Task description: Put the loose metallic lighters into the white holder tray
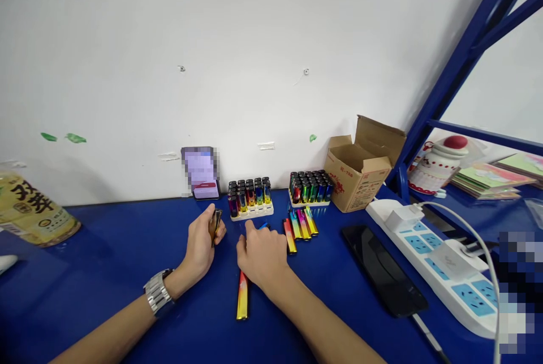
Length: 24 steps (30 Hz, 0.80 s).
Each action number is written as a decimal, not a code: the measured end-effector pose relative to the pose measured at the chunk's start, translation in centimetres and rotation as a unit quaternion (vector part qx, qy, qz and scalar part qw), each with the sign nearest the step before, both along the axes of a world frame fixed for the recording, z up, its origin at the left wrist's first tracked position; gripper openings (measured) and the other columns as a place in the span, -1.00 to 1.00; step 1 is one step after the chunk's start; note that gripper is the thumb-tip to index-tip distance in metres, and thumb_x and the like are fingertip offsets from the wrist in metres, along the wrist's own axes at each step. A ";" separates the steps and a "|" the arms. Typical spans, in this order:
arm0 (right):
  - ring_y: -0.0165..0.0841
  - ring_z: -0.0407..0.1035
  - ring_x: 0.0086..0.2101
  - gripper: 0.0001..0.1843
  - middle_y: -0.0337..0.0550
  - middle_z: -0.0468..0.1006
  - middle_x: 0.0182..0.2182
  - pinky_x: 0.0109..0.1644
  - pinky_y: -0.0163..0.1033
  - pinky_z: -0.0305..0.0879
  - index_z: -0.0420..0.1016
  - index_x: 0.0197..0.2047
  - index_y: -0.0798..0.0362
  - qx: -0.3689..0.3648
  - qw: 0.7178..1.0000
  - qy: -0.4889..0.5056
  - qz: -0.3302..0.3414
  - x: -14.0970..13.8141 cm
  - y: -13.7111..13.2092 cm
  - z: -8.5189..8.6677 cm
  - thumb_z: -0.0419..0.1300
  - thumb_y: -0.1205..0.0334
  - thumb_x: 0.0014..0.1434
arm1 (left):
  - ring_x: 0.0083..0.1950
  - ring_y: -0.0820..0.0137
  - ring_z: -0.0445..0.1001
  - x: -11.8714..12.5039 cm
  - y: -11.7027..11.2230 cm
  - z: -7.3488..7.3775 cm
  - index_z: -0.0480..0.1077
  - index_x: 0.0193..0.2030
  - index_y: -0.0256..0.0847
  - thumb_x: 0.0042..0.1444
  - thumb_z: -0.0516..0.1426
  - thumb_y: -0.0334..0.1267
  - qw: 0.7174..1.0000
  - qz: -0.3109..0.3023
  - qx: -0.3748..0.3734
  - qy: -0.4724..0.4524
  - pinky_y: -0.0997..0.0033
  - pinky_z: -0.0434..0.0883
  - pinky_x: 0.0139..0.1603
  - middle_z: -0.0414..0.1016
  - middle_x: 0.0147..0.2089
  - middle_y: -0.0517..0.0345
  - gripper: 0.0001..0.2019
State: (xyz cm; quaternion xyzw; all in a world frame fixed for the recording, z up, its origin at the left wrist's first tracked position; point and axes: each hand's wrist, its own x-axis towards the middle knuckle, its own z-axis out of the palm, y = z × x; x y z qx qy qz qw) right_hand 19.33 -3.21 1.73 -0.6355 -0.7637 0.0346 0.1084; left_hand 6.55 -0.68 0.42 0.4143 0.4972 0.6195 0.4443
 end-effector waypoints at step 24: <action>-0.39 0.28 -0.64 -0.67 -0.44 0.33 -0.68 -0.51 -0.35 0.11 0.18 -0.03 0.05 0.052 0.872 0.486 0.013 1.1 2.0 -1.9 0.03 0.27 0.09 | -0.68 0.59 0.08 -0.1 0.2 -0.7 0.10 -0.58 -0.17 0.11 0.06 0.01 0.999 -0.020 -0.005 0.038 0.57 0.03 -0.68 0.08 -0.71 0.39 -0.61</action>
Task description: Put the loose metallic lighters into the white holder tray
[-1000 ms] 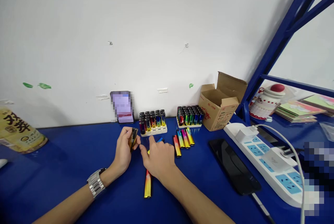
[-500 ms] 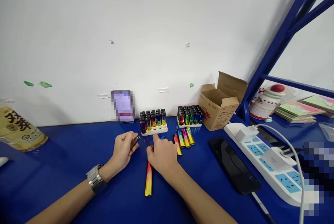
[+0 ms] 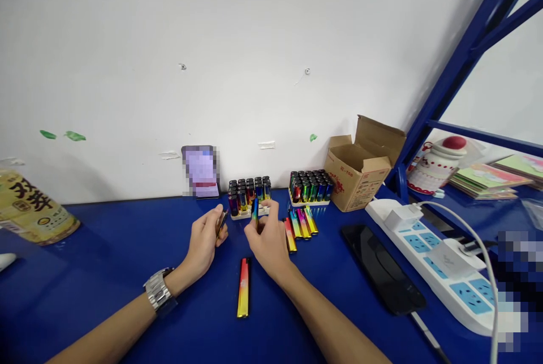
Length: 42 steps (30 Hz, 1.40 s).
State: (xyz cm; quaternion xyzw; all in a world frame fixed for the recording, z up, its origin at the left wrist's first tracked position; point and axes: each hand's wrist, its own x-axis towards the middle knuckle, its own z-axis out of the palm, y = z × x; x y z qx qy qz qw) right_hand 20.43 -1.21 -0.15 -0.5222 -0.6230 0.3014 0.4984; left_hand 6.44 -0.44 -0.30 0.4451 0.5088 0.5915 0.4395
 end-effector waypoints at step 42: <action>-0.29 0.53 -0.46 -0.63 -0.20 0.55 -0.47 -0.35 -0.19 0.52 0.21 -0.11 0.03 0.010 0.981 0.173 0.084 -0.1 3.6 -1.1 0.20 0.09 0.07 | -0.58 0.51 0.23 0.1 -0.3 0.5 0.21 -0.54 -0.17 0.14 -0.01 -0.04 0.997 -0.030 -0.003 0.076 0.52 0.18 -0.53 0.32 -0.59 0.29 -0.68</action>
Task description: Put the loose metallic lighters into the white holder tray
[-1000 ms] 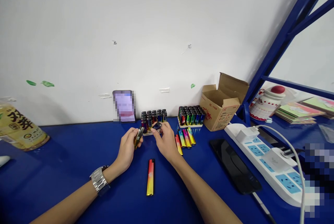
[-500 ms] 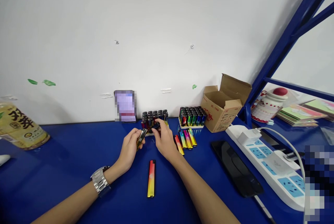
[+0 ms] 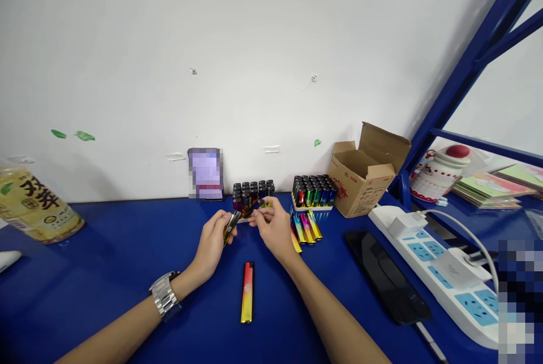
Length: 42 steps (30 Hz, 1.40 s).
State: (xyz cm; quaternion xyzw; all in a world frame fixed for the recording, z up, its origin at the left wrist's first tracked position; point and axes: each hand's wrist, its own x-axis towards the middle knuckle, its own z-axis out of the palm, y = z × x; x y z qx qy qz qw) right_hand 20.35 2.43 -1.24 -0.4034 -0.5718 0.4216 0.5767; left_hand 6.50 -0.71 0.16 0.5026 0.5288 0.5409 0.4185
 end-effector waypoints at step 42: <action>-0.40 0.29 -0.50 -0.62 -0.27 0.33 -0.53 -0.44 -0.32 0.22 0.35 -0.04 0.09 0.046 0.994 -0.079 -0.064 1.0 0.1 0.0 -0.01 -0.01 0.26 | -0.64 0.51 0.08 0.9 -2.6 0.9 0.05 -0.70 -0.17 -0.03 0.12 -0.12 0.876 -0.183 0.132 0.426 0.43 0.01 -0.49 0.17 -0.71 0.28 -0.62</action>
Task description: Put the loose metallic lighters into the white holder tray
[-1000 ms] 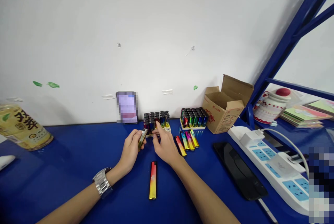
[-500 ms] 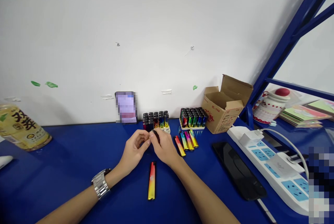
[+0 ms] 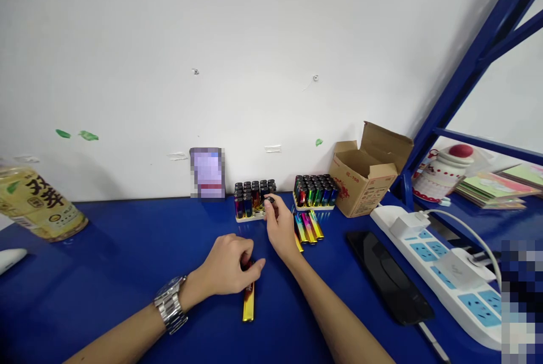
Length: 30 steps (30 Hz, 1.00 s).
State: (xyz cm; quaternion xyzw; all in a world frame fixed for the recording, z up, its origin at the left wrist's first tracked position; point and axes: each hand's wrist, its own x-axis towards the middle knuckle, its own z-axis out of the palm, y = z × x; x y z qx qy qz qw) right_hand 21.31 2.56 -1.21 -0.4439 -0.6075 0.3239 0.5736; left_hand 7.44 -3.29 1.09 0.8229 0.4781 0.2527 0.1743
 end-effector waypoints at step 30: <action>0.01 0.29 -0.11 -0.79 0.21 0.49 -0.23 -0.13 -0.01 0.15 0.49 -0.26 0.20 -0.051 0.753 -0.625 -0.199 1.5 -3.3 3.8 0.14 0.26 0.05 | -0.48 0.36 0.32 -0.1 0.7 -0.4 0.06 -0.25 -0.13 0.20 -0.13 -0.20 0.988 0.127 -0.025 -0.089 0.40 0.17 -0.43 0.29 -0.46 0.25 -0.92</action>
